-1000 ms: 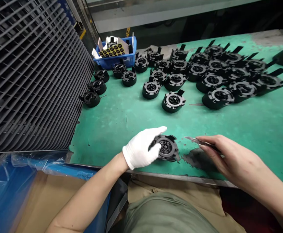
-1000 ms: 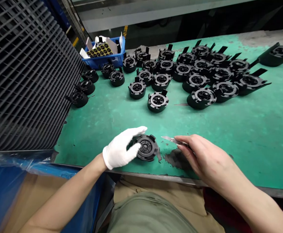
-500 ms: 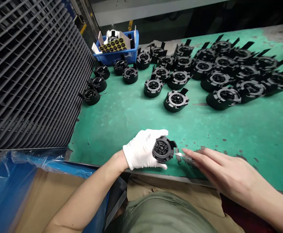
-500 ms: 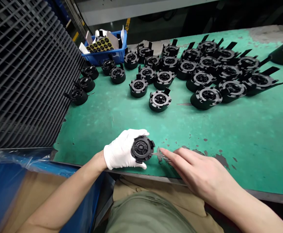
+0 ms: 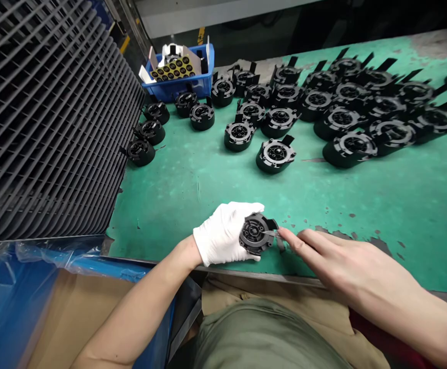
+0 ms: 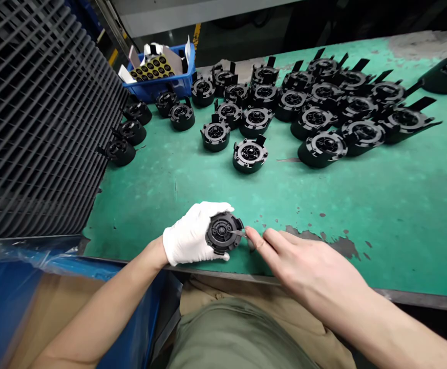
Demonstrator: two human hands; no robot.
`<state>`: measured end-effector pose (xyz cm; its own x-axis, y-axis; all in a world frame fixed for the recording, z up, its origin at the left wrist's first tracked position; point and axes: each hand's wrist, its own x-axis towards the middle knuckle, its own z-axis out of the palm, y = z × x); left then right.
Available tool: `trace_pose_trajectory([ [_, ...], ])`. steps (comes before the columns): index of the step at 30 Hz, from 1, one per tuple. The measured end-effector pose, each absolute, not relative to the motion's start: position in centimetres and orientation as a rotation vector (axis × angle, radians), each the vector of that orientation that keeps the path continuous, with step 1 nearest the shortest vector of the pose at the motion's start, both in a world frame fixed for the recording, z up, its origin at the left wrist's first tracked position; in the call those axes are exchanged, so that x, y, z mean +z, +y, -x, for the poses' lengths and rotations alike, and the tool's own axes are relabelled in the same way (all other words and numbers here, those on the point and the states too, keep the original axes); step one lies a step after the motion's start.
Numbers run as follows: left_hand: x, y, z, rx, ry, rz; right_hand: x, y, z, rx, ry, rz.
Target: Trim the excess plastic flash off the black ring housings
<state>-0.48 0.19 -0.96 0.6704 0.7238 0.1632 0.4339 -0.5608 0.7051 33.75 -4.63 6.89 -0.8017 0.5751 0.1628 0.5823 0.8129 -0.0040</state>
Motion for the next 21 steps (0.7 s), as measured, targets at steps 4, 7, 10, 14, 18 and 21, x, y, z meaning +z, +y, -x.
trace_pose_trajectory([
  [4,-1.0,0.3,0.5,0.604,0.855,-2.256,6.4,-2.5,-34.4,-0.136,-2.835,0.777],
  [7,-0.9,0.4,0.5,0.603,0.849,-2.251,5.9,-0.9,-35.1,-0.135,-2.877,0.654],
  [10,-0.9,0.5,0.5,0.574,0.876,-2.23,5.6,0.4,-35.7,-0.114,-2.915,0.575],
  [14,-1.0,0.6,0.5,0.582,0.876,-2.215,5.5,0.4,-36.2,-0.036,-2.886,0.606],
  [18,-0.9,0.5,0.4,0.582,0.906,-2.212,4.8,-1.7,-36.6,-0.008,-2.802,0.815],
  [21,-0.9,0.4,0.3,0.577,0.935,-2.21,3.9,-3.6,-36.7,0.025,-2.754,0.976],
])
